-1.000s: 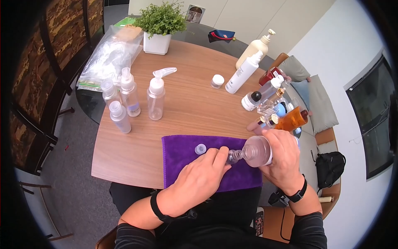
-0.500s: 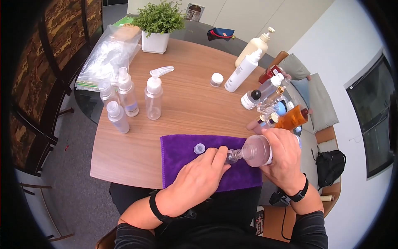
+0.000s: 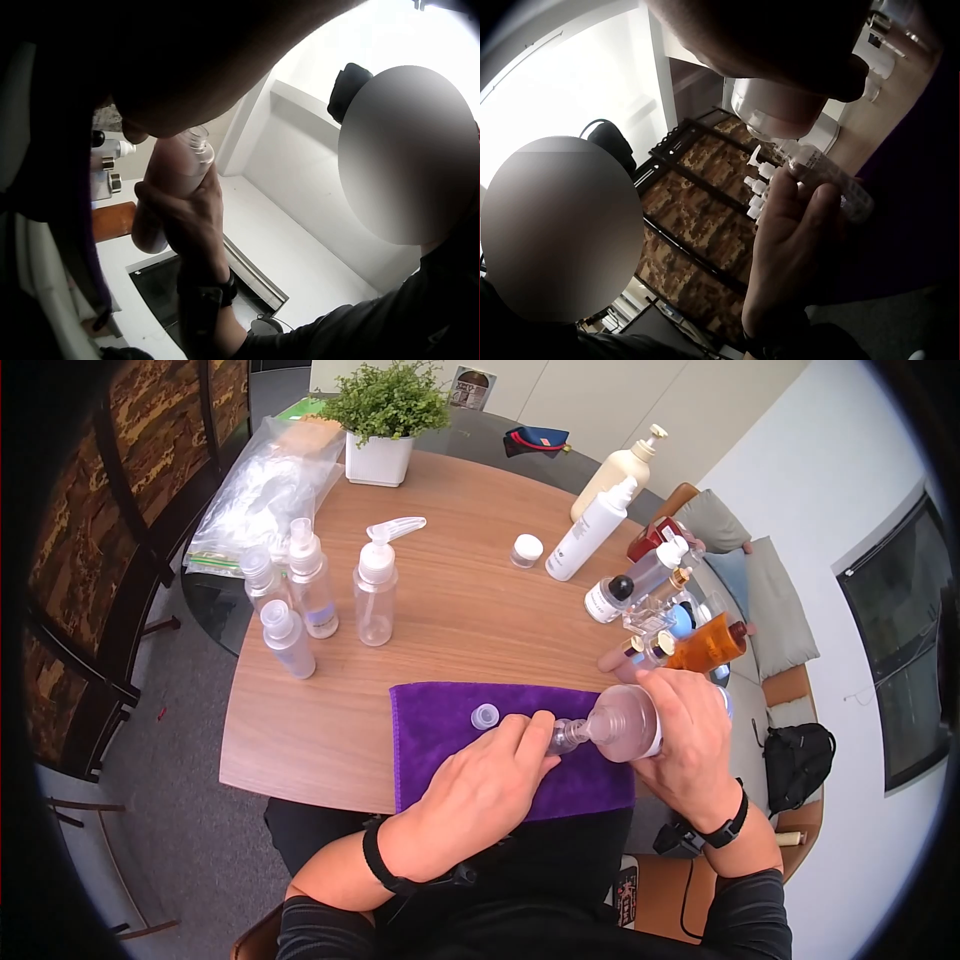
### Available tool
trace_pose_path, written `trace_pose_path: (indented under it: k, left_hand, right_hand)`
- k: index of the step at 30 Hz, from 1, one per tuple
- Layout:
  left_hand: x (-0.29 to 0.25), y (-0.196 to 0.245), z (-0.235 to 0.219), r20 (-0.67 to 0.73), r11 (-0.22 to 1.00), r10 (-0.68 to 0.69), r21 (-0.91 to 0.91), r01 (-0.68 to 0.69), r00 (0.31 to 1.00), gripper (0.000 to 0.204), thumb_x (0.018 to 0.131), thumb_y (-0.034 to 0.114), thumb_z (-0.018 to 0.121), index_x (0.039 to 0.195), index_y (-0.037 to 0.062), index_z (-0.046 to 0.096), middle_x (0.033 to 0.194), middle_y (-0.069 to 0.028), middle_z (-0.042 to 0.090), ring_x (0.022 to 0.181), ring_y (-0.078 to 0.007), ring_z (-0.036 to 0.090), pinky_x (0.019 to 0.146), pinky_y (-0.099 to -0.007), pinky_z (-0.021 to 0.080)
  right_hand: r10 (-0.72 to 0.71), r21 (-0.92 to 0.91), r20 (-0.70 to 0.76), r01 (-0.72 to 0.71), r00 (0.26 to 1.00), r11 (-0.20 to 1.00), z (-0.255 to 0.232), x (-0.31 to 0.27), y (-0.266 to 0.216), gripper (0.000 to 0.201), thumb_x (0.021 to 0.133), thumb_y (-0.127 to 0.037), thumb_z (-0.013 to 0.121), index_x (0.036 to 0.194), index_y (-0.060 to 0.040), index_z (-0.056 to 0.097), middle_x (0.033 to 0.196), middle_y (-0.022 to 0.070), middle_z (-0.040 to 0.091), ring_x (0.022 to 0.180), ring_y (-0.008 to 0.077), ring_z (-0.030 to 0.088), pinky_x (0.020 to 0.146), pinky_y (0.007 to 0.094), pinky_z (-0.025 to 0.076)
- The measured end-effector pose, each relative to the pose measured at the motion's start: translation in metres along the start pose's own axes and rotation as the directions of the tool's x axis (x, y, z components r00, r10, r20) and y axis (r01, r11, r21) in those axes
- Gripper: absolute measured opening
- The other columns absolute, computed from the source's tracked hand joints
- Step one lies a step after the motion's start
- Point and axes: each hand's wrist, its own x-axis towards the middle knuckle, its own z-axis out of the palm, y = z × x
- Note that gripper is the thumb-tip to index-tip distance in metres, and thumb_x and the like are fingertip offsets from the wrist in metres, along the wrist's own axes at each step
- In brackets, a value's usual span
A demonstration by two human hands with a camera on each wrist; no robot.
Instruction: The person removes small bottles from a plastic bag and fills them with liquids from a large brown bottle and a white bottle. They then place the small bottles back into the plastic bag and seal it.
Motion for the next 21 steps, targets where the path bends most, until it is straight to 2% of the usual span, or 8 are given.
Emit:
trace_pose_path:
  k: [12, 14, 18, 21]
  left_hand:
    - [0.0002, 0.0004, -0.0005, 0.001, 1.0, 0.001, 0.007, -0.001, 1.0, 0.046, 0.095, 0.009, 0.079, 0.133, -0.0011, 0.056, 0.104, -0.0192, 0.064, 0.09, -0.0407, 0.07, 0.073, -0.0467, 0.059]
    - [0.0005, 0.0004, -0.0005, 0.004, 1.0, -0.001, 0.008, 0.001, 1.0, 0.046, 0.095, 0.009, 0.079, 0.133, -0.0011, 0.056, 0.104, -0.0192, 0.064, 0.09, -0.0407, 0.07, 0.073, -0.0466, 0.059]
    - [-0.0002, -0.0009, 0.0, 0.003, 1.0, 0.005, 0.004, -0.005, 1.0, 0.047, 0.095, 0.009, 0.079, 0.134, -0.0012, 0.055, 0.104, -0.0193, 0.065, 0.09, -0.0407, 0.07, 0.073, -0.0468, 0.059]
    - [-0.0004, -0.0008, 0.0003, 0.007, 1.0, 0.002, 0.006, -0.002, 1.0, 0.047, 0.095, 0.009, 0.079, 0.134, -0.0012, 0.055, 0.105, -0.0193, 0.065, 0.09, -0.0407, 0.071, 0.073, -0.0468, 0.059]
  right_hand:
    - [0.011, -0.004, 0.009, -0.011, 1.0, 1.0, 0.0015, -0.002, 0.0011, 0.064, 0.072, -0.011, 0.089, 0.131, -0.0006, 0.065, 0.116, 0.014, 0.073, 0.101, 0.0346, 0.07, 0.086, 0.0449, 0.053]
    - [-0.034, -0.042, -0.009, 0.034, 0.999, 0.999, 0.0031, -0.0019, 0.0041, 0.075, 0.07, -0.019, 0.098, 0.134, -0.0036, 0.061, 0.109, 0.0164, 0.071, 0.094, 0.0368, 0.07, 0.079, 0.047, 0.054]
    - [-0.024, -0.028, -0.016, 0.024, 1.0, 0.999, 0.0017, -0.0011, 0.0003, 0.074, 0.07, -0.02, 0.098, 0.133, -0.0034, 0.061, 0.109, 0.0164, 0.071, 0.095, 0.0369, 0.07, 0.079, 0.0469, 0.054]
    - [0.009, -0.005, 0.011, -0.009, 1.0, 1.0, -0.0012, 0.0002, -0.0019, 0.065, 0.072, -0.015, 0.092, 0.13, -0.0007, 0.065, 0.113, 0.0146, 0.072, 0.098, 0.0357, 0.07, 0.084, 0.0456, 0.053]
